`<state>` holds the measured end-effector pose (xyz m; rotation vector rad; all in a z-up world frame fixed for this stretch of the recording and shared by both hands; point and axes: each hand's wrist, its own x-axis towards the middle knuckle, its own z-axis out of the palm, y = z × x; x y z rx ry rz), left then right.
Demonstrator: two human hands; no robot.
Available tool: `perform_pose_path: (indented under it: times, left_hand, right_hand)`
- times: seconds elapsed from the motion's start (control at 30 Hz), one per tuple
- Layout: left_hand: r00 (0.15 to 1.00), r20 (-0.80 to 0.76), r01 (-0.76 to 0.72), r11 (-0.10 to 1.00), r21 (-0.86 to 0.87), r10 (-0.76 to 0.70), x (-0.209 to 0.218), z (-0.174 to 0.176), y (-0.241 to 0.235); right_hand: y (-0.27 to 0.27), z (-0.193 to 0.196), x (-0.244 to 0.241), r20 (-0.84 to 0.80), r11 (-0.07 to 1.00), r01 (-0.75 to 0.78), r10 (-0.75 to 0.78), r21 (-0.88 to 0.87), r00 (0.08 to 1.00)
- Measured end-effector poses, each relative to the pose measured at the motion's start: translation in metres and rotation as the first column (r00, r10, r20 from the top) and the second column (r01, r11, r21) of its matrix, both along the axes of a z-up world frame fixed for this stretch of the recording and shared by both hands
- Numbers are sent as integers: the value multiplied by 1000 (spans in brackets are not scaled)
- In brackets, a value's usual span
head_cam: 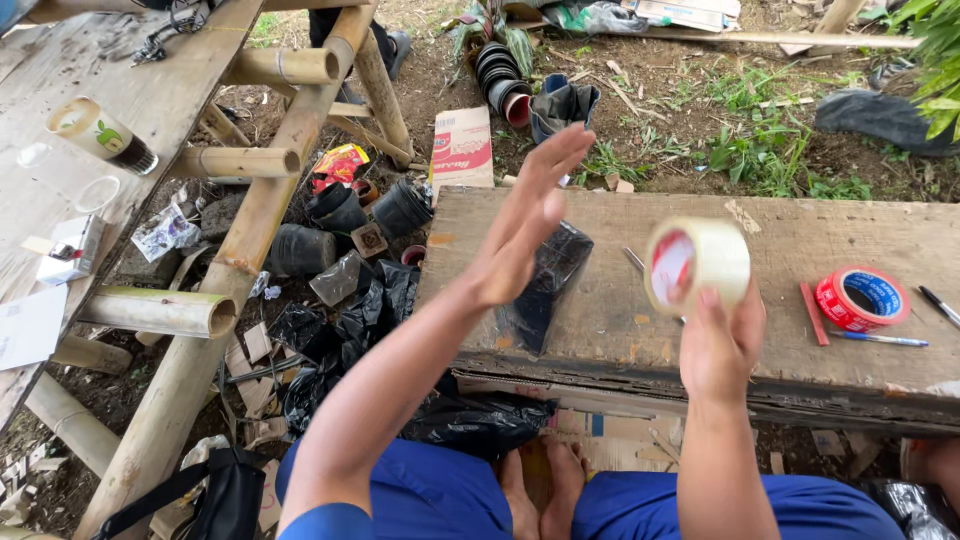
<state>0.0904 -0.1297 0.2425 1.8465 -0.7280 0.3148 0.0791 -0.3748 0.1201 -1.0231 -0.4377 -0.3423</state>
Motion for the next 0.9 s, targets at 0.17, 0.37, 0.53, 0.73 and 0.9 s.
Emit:
perform_pose_path:
  times: [0.17,0.37,0.53,0.73,0.9]
  left_hand:
    - [986,152,-91,561,823,-64,-17,-3,58]
    - [963,258,-255,559,789,75,15,-8,61]
    - [891,135,-394,591,704,433,19,-3,48]
    - [816,40,-403,518,755,577,21,-28,25]
    - [897,436,-376,635,675,68,12,-28,29]
  right_hand:
    - [-43,-60,-39,-110,982,-75,95,172,989]
    - [-39,-74,-38,-97,955,-166,195,245,976]
    - [-39,-82,-27,-248,992,-31,60,121,967]
    - [-47,-102,-26,-159,967,-117,156,227,975]
    - [-29,-86,-18,-231,996,-26,45,88,972]
